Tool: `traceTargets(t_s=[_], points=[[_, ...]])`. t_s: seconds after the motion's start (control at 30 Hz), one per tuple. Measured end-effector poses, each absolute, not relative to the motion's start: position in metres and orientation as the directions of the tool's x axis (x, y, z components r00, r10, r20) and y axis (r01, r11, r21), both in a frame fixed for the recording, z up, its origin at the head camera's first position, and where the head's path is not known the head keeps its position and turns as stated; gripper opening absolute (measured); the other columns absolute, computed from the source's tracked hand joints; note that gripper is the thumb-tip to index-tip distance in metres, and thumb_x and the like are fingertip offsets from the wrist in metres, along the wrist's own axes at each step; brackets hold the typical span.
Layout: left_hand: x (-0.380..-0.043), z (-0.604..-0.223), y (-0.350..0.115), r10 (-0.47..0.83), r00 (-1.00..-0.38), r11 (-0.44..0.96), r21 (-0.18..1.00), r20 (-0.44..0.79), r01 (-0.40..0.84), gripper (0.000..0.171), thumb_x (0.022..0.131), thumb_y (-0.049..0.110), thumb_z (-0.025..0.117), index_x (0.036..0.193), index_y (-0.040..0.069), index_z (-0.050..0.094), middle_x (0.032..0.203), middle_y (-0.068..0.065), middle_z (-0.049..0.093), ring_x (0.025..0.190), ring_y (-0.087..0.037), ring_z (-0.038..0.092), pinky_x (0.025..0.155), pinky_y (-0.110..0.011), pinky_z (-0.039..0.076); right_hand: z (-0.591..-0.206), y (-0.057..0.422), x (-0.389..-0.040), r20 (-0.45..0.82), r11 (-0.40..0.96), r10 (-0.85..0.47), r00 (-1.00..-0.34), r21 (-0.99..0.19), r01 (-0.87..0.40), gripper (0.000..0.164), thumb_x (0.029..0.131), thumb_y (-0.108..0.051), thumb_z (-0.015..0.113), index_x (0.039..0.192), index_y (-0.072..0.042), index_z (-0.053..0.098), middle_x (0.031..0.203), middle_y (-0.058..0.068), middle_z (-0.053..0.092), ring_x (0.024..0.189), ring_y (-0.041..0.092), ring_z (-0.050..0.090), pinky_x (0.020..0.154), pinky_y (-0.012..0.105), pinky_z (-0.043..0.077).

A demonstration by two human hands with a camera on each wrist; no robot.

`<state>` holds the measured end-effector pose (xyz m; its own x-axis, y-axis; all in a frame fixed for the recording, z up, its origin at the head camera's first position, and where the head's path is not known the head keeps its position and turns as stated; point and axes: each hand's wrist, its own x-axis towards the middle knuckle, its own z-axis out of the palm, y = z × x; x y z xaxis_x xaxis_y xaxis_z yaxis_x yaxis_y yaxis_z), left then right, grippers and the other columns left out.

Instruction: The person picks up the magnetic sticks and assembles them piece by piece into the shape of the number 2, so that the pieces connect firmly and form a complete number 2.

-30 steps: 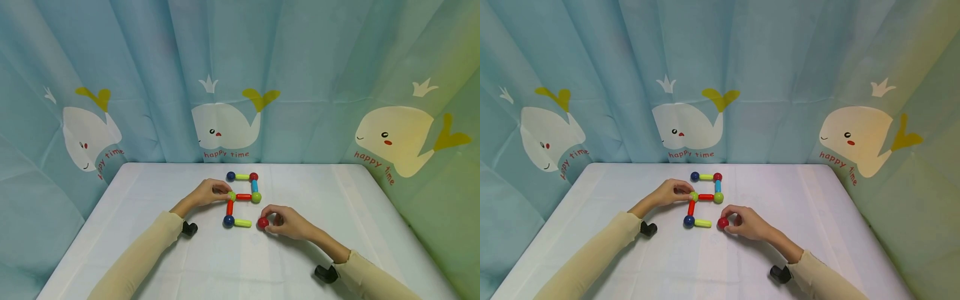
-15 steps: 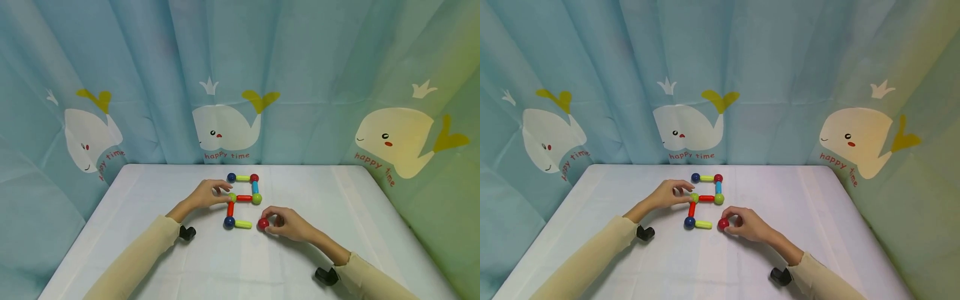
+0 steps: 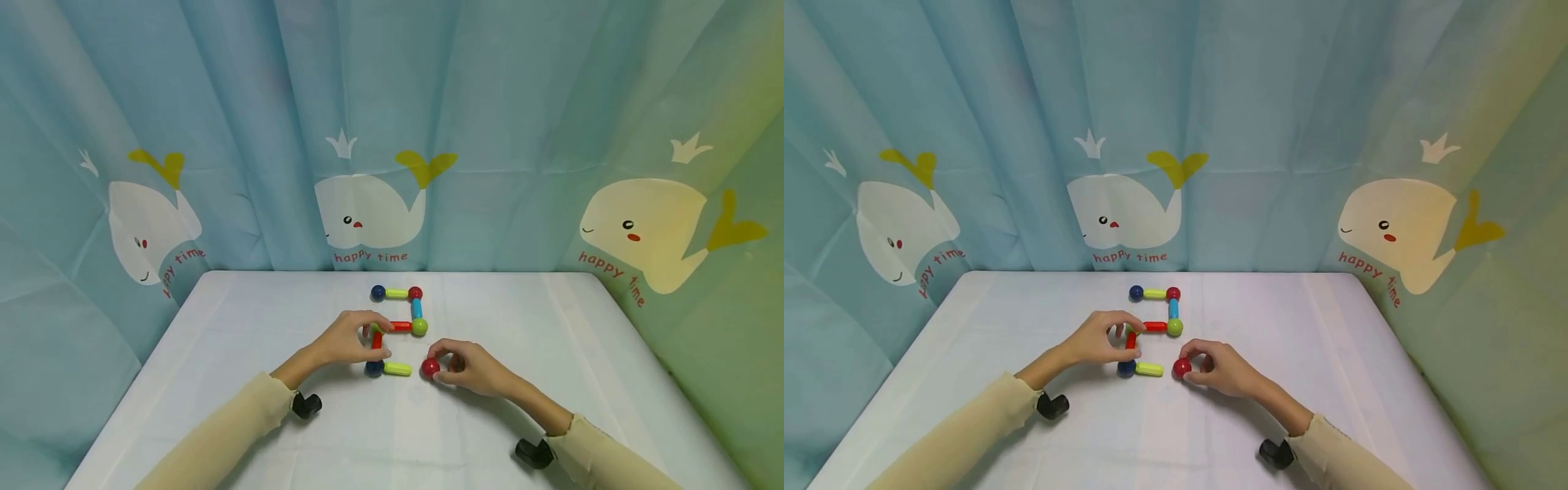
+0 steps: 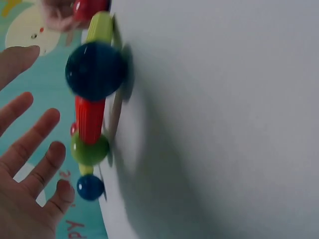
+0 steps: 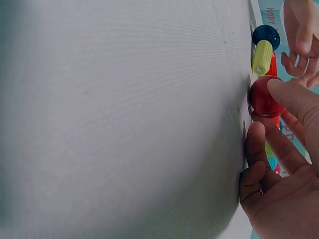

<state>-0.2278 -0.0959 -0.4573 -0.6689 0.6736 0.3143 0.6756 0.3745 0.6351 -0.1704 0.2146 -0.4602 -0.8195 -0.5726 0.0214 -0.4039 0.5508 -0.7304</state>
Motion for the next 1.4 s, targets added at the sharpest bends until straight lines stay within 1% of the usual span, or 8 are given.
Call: traceTargets(t_s=[0.1, 0.23, 0.37, 0.47, 0.63, 0.8, 1.1, 1.4], points=[[-0.22, -0.46, -0.091, 0.703, -0.643, 0.388, 0.595, 0.302, 0.704, 0.042, 0.083, 0.031, 0.086, 0.116, 0.009, 0.074, 0.102, -0.003, 0.074, 0.079, -0.025, 0.059, 0.068, -0.026, 0.043, -0.462, 0.215, -0.171, 0.019, 0.554, -0.572, -0.82, -0.728, -0.404, 0.028, 0.091, -0.016, 0.079, 0.117, -0.018, 0.068, 0.099, -0.004, 0.065, 0.073, 0.012, 0.055, 0.066, 0.024, 0.048], [-0.213, -0.463, -0.085, 0.733, -0.625, 0.419, 0.547, 0.268, 0.725, 0.039, 0.082, 0.034, 0.086, 0.114, 0.014, 0.075, 0.1, 0.003, 0.073, 0.081, -0.018, 0.059, 0.071, -0.024, 0.046, -0.462, 0.215, -0.171, 0.017, 0.552, -0.573, -0.82, -0.731, -0.401, 0.028, 0.091, -0.017, 0.079, 0.117, -0.019, 0.068, 0.098, -0.004, 0.065, 0.073, 0.012, 0.055, 0.066, 0.024, 0.048], [-0.208, -0.464, -0.08, 0.745, -0.626, 0.459, 0.507, 0.228, 0.73, 0.036, 0.083, 0.035, 0.086, 0.112, 0.018, 0.075, 0.1, 0.009, 0.073, 0.088, -0.009, 0.061, 0.079, -0.025, 0.048, -0.462, 0.214, -0.171, 0.022, 0.544, -0.576, -0.817, -0.736, -0.403, 0.028, 0.091, -0.018, 0.079, 0.116, -0.019, 0.068, 0.099, -0.004, 0.065, 0.073, 0.012, 0.056, 0.066, 0.024, 0.048], [-0.205, -0.463, -0.077, 0.744, -0.636, 0.486, 0.489, 0.204, 0.725, 0.034, 0.083, 0.034, 0.086, 0.112, 0.019, 0.076, 0.099, 0.011, 0.074, 0.09, -0.006, 0.062, 0.082, -0.026, 0.048, -0.462, 0.214, -0.172, 0.021, 0.544, -0.573, -0.819, -0.738, -0.399, 0.028, 0.091, -0.018, 0.079, 0.116, -0.019, 0.068, 0.1, -0.004, 0.065, 0.073, 0.012, 0.056, 0.066, 0.024, 0.049], [-0.203, -0.464, -0.075, 0.738, -0.648, 0.513, 0.466, 0.189, 0.721, 0.029, 0.083, 0.033, 0.087, 0.108, 0.021, 0.078, 0.092, 0.014, 0.074, 0.089, -0.006, 0.059, 0.077, -0.025, 0.045, -0.462, 0.215, -0.172, 0.018, 0.547, -0.568, -0.823, -0.738, -0.394, 0.027, 0.091, -0.018, 0.08, 0.116, -0.02, 0.068, 0.101, -0.004, 0.065, 0.074, 0.013, 0.056, 0.066, 0.024, 0.049], [-0.202, -0.467, -0.073, 0.732, -0.645, 0.525, 0.424, 0.218, 0.738, 0.023, 0.082, 0.031, 0.088, 0.102, 0.023, 0.08, 0.088, 0.015, 0.074, 0.084, -0.005, 0.054, 0.073, -0.023, 0.042, -0.462, 0.215, -0.172, 0.021, 0.547, -0.567, -0.823, -0.737, -0.396, 0.028, 0.091, -0.018, 0.08, 0.116, -0.02, 0.068, 0.101, -0.004, 0.065, 0.074, 0.013, 0.057, 0.066, 0.024, 0.049], [-0.201, -0.473, -0.074, 0.7, -0.668, 0.517, 0.466, 0.253, 0.718, 0.014, 0.083, 0.028, 0.087, 0.095, 0.023, 0.082, 0.085, 0.02, 0.071, 0.083, -0.005, 0.053, 0.076, -0.024, 0.043, -0.463, 0.215, -0.171, 0.028, 0.532, -0.578, -0.816, -0.745, -0.403, 0.027, 0.092, -0.017, 0.079, 0.117, -0.018, 0.067, 0.101, -0.004, 0.065, 0.074, 0.012, 0.056, 0.066, 0.024, 0.049], [-0.2, -0.47, -0.075, 0.684, -0.689, 0.514, 0.511, 0.241, 0.689, 0.013, 0.084, 0.026, 0.086, 0.095, 0.023, 0.081, 0.086, 0.019, 0.07, 0.086, -0.008, 0.056, 0.081, -0.029, 0.045, -0.463, 0.213, -0.17, 0.038, 0.532, -0.569, -0.822, -0.745, -0.403, 0.027, 0.091, -0.016, 0.08, 0.116, -0.019, 0.069, 0.104, -0.004, 0.066, 0.074, 0.012, 0.056, 0.067, 0.024, 0.049]])
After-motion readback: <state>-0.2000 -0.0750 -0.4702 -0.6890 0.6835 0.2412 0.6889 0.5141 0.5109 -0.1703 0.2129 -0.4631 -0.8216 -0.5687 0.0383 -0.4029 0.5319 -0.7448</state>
